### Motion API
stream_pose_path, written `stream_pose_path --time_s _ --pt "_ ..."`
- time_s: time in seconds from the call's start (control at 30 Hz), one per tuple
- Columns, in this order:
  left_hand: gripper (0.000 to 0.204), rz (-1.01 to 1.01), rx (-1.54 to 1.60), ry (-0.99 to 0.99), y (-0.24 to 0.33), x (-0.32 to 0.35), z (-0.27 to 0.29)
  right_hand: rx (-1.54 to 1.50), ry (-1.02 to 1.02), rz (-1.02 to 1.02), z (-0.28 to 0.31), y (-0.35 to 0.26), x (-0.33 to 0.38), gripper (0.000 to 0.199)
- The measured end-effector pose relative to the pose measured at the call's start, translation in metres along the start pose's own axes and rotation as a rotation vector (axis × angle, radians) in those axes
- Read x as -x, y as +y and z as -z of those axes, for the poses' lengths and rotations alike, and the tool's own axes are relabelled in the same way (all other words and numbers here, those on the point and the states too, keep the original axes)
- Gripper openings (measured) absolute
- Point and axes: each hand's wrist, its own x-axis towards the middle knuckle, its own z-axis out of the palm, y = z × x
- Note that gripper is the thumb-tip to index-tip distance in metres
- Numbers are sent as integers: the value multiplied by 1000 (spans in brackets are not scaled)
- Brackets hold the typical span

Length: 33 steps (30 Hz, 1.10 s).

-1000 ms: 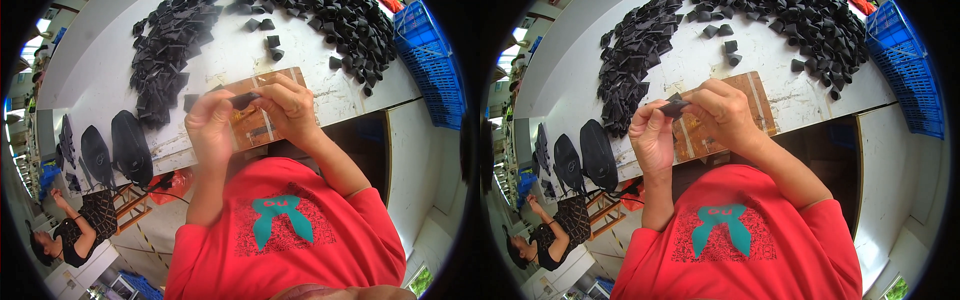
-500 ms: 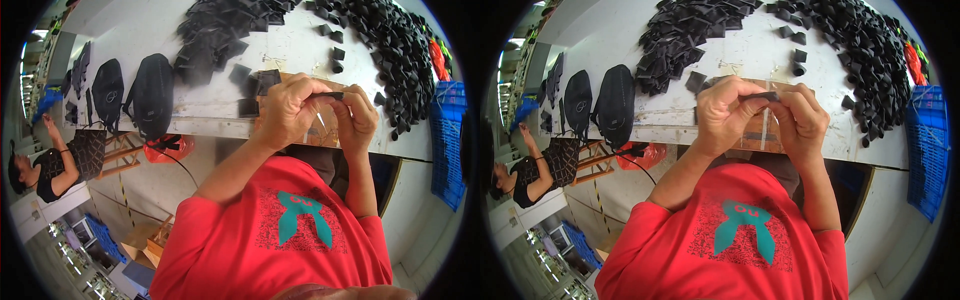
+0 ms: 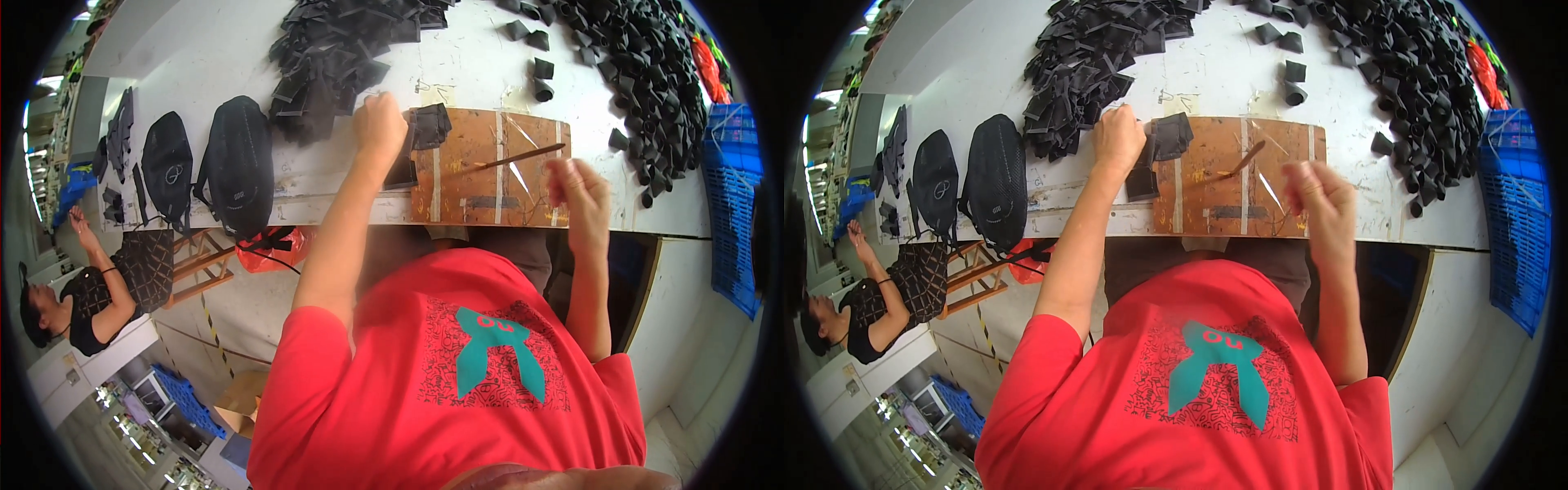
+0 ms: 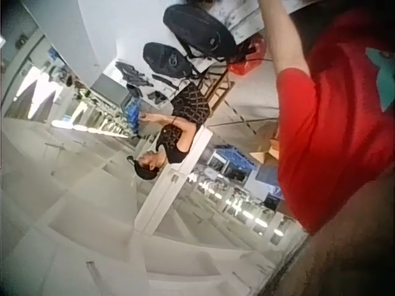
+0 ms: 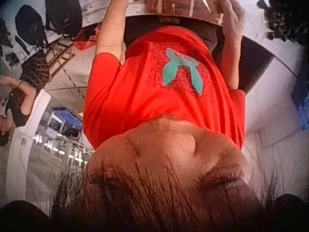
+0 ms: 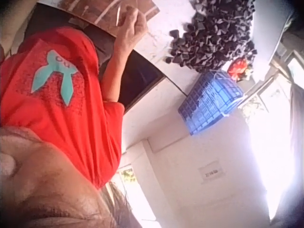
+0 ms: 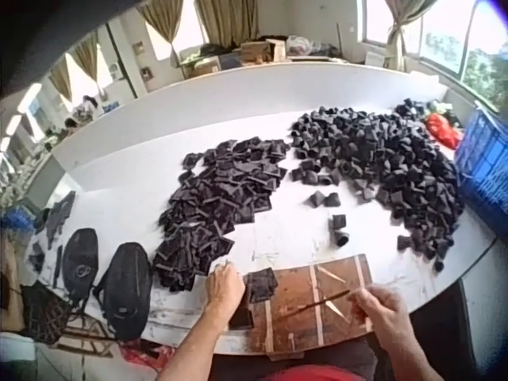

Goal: Assembling small black rubber or plastic components using a pointed tool.

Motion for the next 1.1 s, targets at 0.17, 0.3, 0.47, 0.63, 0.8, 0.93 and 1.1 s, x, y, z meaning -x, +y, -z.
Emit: stream_pose_path --time_s 0.17,0.3,0.47,0.63,0.8,0.93,1.1 --pt "11 -26 327 217 -10 1 17 139 -164 -1 -25 0 26 15" --pt "15 326 1412 -90 29 42 71 303 -143 429 -44 -21 29 9" --pt "12 351 1737 -351 79 92 105 247 58 548 -64 -38 29 11" --pt "13 144 1834 -340 92 102 101 243 161 715 -54 -33 34 12" --pt "9 101 1809 -272 99 106 97 269 152 692 -49 -34 37 9" --pt "6 -26 1192 -40 111 111 103 472 175 818 -46 -31 32 15" --pt "9 -125 984 339 116 109 87 759 309 974 -53 -19 19 19"
